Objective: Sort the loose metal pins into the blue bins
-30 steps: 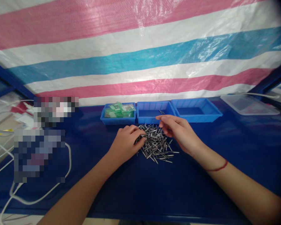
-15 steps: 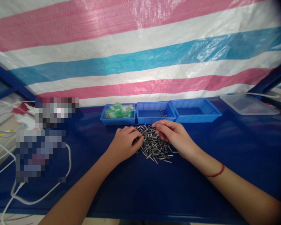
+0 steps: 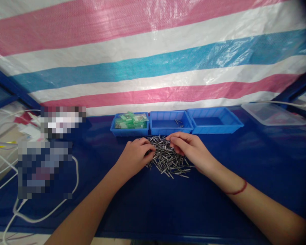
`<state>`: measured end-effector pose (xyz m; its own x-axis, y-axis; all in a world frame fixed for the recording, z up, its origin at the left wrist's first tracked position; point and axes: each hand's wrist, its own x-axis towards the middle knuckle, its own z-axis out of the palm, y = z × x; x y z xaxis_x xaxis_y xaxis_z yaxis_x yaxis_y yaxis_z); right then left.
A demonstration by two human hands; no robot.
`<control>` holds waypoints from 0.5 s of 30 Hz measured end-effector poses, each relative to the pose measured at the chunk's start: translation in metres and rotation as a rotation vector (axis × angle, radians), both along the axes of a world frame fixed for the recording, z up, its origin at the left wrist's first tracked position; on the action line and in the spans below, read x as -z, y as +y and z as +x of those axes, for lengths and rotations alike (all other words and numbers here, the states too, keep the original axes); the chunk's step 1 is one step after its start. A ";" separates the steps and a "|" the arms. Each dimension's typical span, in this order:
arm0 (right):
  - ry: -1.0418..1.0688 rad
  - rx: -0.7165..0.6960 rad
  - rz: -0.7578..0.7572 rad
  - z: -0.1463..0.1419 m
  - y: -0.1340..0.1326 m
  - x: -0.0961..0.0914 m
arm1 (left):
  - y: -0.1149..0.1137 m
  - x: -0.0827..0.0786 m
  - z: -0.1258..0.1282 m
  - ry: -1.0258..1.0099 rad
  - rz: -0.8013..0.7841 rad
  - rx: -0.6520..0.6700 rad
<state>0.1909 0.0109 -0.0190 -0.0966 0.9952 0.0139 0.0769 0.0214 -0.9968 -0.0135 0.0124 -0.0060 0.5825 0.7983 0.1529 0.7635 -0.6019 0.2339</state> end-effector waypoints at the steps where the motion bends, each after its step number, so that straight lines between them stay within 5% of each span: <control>1: -0.002 0.001 -0.002 0.000 0.000 0.000 | -0.001 0.000 0.002 0.002 -0.002 -0.023; 10: -0.034 -0.001 0.024 -0.001 -0.002 0.003 | -0.010 0.002 0.015 0.091 0.069 -0.147; 15: -0.232 -0.027 0.207 -0.001 -0.006 0.003 | -0.009 -0.002 0.013 0.102 0.175 -0.146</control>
